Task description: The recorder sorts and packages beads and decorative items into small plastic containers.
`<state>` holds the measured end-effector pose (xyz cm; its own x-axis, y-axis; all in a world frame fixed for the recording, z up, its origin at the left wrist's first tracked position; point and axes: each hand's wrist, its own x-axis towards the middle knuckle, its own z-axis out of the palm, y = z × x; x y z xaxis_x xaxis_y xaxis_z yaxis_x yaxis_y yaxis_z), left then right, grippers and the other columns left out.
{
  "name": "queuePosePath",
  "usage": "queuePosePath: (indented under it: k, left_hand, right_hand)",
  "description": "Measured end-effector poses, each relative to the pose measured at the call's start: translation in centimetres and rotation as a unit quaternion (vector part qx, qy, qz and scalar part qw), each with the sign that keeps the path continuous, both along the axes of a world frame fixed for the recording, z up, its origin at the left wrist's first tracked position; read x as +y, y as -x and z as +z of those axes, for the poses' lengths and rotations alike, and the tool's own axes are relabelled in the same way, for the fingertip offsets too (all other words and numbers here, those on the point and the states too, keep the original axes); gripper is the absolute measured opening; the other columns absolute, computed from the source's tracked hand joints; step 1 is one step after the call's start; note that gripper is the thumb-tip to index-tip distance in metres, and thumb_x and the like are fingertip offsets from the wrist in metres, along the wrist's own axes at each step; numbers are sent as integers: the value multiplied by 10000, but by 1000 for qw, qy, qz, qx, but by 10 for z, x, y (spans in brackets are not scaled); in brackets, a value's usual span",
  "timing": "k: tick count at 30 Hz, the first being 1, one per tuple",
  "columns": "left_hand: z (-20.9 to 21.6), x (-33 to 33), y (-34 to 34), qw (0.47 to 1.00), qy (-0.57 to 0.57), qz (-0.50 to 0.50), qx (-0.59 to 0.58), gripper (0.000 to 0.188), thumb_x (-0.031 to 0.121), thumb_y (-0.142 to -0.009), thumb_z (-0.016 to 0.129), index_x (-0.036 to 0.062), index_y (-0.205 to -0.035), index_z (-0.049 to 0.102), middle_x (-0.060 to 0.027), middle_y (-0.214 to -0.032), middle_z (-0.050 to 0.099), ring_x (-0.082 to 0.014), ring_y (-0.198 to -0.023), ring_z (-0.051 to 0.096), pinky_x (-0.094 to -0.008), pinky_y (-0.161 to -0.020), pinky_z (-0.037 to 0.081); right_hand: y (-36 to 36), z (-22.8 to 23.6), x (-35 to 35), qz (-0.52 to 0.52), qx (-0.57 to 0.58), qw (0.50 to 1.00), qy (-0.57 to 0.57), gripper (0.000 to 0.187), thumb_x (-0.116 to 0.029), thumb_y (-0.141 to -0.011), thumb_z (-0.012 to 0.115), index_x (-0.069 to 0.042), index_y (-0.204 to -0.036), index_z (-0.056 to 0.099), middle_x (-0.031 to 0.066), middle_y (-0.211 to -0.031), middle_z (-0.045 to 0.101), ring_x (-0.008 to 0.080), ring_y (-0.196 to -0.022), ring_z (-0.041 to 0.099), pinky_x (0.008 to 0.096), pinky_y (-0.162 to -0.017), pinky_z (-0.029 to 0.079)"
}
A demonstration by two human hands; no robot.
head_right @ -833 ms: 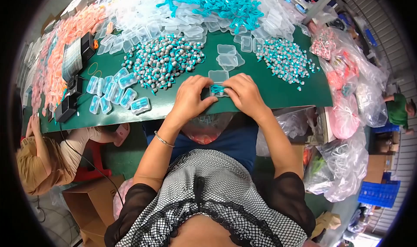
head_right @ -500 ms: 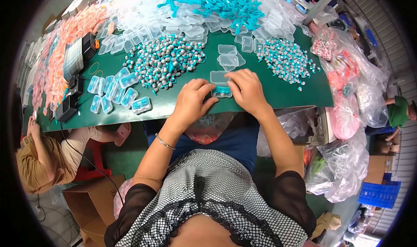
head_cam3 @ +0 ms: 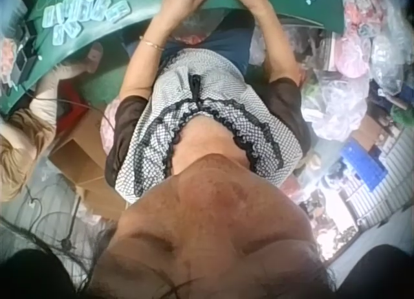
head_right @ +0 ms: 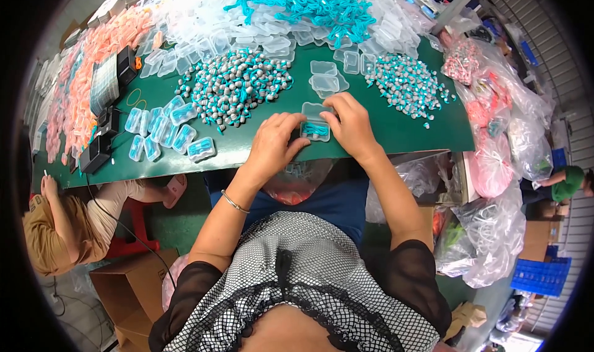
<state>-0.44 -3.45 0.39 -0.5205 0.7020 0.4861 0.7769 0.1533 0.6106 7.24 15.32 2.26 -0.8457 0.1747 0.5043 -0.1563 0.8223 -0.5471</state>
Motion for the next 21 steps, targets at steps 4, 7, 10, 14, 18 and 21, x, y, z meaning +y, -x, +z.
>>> queuePosePath:
  k: [4,7,10,14,18,21]
  left_hand:
    - [-1,1,-1,999,-2,2,-36,517,115,-735,791,42,-1186,550,-102,-912,627,-303,-873,600,-417,-783,479]
    - [-2,2,-1,998,-8,11,-59,580,118,-736,796,41,-1238,517,-98,-905,625,-303,-882,607,-420,-782,484]
    - [-1,2,0,997,-9,10,-73,541,129,-753,787,34,-1226,542,-114,-923,625,-322,-895,611,-422,-781,493]
    - [-4,3,3,999,-13,-3,30,393,156,-818,732,25,-1163,595,-141,-952,618,-343,-898,608,-420,-774,502]
    - [2,5,1,1000,-14,-14,22,278,168,-855,692,21,-1081,624,-146,-921,602,-344,-875,607,-428,-741,502]
    - [2,2,3,999,-9,-41,1,224,168,-852,697,19,-1010,638,-138,-857,589,-342,-822,608,-428,-704,494]
  right_hand:
    - [-7,-3,-1,25,88,994,-58,166,33,-756,721,-7,-891,634,119,-877,642,292,-756,644,364,-642,524]
    - [-13,-3,-1,39,103,991,-71,146,40,-756,717,-11,-872,645,117,-885,662,291,-799,657,365,-674,533]
    - [-23,-2,-3,54,93,991,-76,168,21,-753,727,-10,-897,647,122,-902,667,307,-823,657,381,-714,535]
    - [-33,1,-11,89,49,990,-93,253,-31,-747,755,-11,-975,647,135,-953,663,329,-899,645,405,-779,526]
    - [-32,-11,-5,81,24,995,-54,315,-68,-748,768,-23,-1040,656,136,-969,652,320,-907,632,392,-775,518]
    - [-31,-13,-8,84,1,996,9,286,-51,-755,758,-27,-1026,668,132,-941,653,308,-883,630,375,-754,515]
